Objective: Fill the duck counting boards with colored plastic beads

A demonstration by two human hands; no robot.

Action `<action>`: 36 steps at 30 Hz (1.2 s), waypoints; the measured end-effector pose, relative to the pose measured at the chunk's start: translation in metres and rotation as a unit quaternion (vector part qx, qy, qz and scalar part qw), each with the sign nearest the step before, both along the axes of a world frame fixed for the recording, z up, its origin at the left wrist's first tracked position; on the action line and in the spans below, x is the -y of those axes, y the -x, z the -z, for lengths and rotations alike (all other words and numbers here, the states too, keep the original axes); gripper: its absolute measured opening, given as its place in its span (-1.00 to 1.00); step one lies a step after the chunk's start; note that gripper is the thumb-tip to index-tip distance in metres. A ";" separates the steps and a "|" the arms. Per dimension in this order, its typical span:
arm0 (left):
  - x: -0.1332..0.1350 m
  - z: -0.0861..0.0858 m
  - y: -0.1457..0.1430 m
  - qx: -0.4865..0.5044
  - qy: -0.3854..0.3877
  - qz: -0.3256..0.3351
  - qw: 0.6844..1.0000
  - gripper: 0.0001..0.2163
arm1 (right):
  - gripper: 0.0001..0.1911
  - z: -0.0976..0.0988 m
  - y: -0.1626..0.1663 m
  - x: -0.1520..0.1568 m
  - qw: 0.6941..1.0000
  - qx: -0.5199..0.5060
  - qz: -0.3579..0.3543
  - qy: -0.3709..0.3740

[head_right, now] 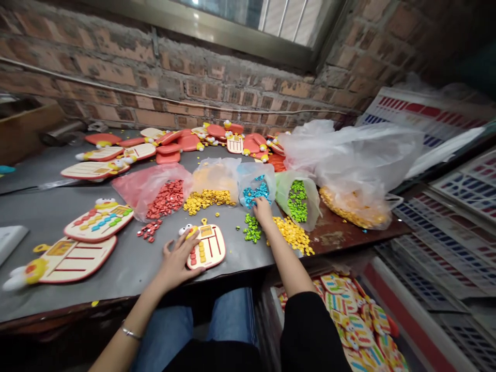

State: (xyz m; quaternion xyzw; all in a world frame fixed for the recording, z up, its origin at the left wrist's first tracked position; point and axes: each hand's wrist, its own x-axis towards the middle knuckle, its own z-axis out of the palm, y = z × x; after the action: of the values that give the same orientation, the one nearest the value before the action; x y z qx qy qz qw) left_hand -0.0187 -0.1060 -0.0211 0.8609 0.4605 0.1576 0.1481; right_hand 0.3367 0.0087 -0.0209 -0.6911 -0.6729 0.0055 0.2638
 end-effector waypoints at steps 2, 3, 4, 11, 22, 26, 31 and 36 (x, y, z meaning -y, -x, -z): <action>0.000 0.000 0.000 0.000 -0.002 -0.002 1.000 -0.36 | -0.82 0.000 -0.003 -0.006 1.000 0.009 -0.019 0.018; 0.000 0.000 0.000 0.000 -0.002 -0.002 1.000 -0.36 | -0.83 0.000 -0.003 -0.008 1.000 0.007 -0.023 0.019; 0.000 0.000 0.000 0.000 -0.002 -0.002 1.000 -0.35 | -0.84 0.000 -0.002 -0.008 0.999 0.005 -0.025 0.019; 0.000 -0.004 0.000 -0.006 -0.004 0.008 1.000 -0.35 | -0.78 -0.004 0.047 0.031 0.985 -0.101 -0.124 -0.068; 0.001 -0.007 -0.003 -0.024 -0.002 0.000 1.000 -0.31 | -0.88 0.008 0.120 0.053 0.937 -0.088 -0.334 -0.048; 0.001 -0.009 -0.003 -0.025 0.008 -0.004 1.000 -0.36 | -0.90 0.000 0.111 0.068 0.924 -0.118 -0.363 -0.008; 0.001 -0.012 -0.004 -0.027 0.027 0.002 0.999 -0.34 | -0.90 -0.004 0.109 0.079 0.920 -0.165 -0.355 0.019; 0.001 -0.008 -0.002 -0.024 0.016 0.000 1.000 -0.35 | -0.89 0.000 0.114 0.082 0.933 -0.197 -0.301 0.022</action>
State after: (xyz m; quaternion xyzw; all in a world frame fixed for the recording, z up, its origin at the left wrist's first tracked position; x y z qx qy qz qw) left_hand -0.0162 -0.1067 -0.0129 0.8620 0.4664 0.1289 0.1509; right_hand 0.2225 -0.0730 -0.0207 -0.4465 -0.7837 0.2357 0.3618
